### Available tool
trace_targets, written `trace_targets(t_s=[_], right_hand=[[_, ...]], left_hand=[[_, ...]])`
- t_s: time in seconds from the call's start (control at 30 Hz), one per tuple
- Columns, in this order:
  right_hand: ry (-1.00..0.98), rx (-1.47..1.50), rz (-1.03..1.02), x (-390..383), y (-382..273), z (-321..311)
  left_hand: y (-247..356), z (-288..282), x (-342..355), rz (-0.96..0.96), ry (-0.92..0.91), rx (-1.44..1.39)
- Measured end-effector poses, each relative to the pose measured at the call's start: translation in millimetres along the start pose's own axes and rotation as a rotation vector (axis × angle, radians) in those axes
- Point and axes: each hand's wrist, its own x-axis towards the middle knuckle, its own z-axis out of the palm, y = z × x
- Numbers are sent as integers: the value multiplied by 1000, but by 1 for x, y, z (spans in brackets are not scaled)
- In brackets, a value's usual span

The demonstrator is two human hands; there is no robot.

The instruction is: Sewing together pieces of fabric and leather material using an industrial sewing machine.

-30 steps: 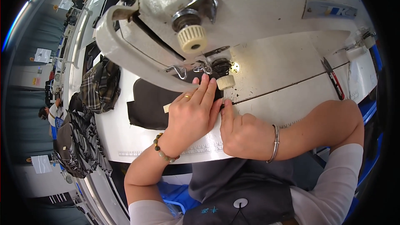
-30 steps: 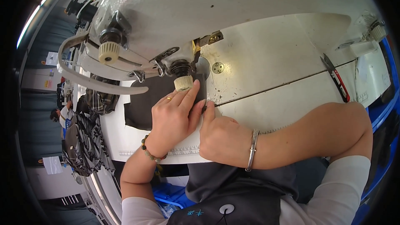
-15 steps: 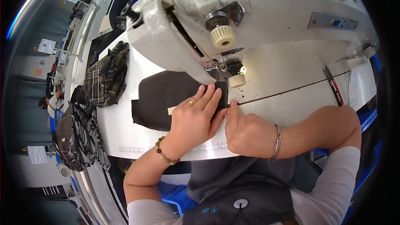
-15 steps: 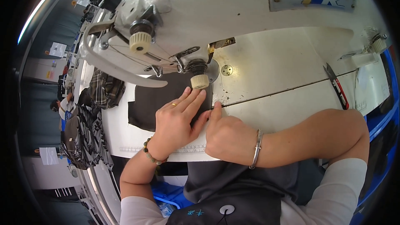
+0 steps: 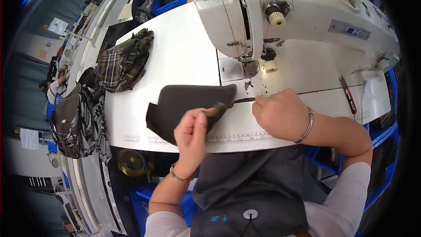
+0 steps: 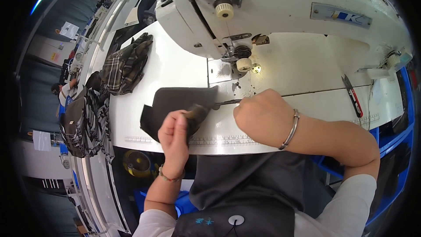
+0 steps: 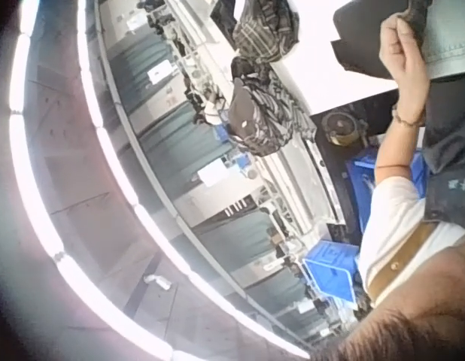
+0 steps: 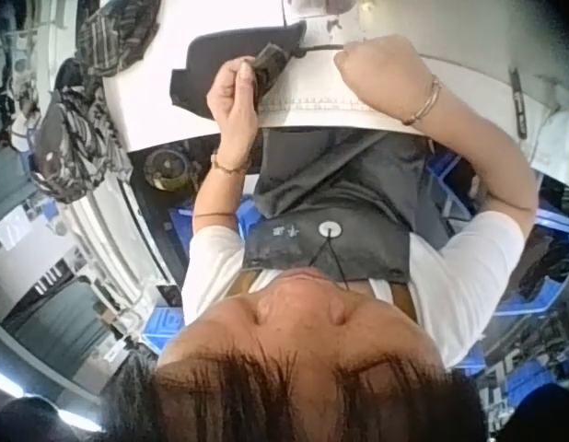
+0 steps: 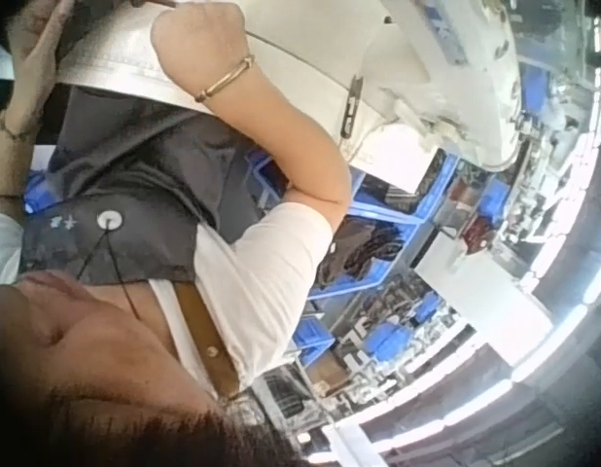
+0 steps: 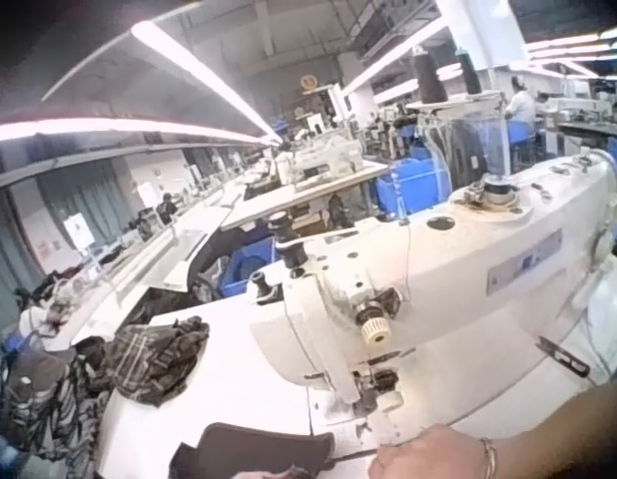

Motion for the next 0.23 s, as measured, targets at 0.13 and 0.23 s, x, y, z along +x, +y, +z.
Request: trace_targets(t_s=[0.13, 0.23], right_hand=[[52, 276, 155, -19, -7, -4], [93, 439, 231, -31, -19, -10]], left_hand=[[1, -13, -13, -304, 244, -1040], [-7, -20, -23, -340, 193, -1157]])
